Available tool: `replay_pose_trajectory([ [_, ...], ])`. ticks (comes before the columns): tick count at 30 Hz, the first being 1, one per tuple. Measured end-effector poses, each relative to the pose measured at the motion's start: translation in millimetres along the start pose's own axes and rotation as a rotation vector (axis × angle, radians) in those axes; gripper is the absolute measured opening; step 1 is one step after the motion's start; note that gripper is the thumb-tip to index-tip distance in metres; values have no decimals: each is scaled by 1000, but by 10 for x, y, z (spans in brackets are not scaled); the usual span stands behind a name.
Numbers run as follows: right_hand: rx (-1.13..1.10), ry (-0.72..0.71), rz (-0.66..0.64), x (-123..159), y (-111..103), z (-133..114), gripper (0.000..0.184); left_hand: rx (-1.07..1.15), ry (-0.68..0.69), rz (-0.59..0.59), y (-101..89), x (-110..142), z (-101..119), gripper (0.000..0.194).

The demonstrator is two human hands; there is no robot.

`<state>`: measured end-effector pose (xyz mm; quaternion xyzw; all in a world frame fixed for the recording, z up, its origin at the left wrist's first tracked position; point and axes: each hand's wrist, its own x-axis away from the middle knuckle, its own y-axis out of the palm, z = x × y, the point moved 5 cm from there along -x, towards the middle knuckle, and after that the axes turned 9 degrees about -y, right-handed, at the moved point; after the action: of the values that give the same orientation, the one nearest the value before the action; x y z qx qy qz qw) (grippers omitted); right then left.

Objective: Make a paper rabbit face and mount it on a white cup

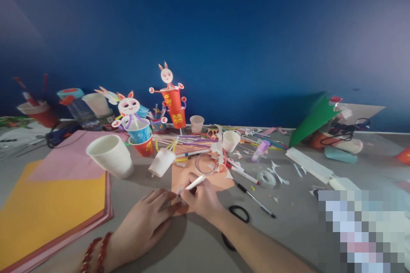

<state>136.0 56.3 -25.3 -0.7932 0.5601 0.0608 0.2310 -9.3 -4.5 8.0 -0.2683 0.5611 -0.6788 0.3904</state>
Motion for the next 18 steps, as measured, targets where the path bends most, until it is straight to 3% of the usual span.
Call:
replay_pose_trajectory([
  [18,9,3,13,-2,-6,30,15,0,6,14,-10,5,7,37],
])
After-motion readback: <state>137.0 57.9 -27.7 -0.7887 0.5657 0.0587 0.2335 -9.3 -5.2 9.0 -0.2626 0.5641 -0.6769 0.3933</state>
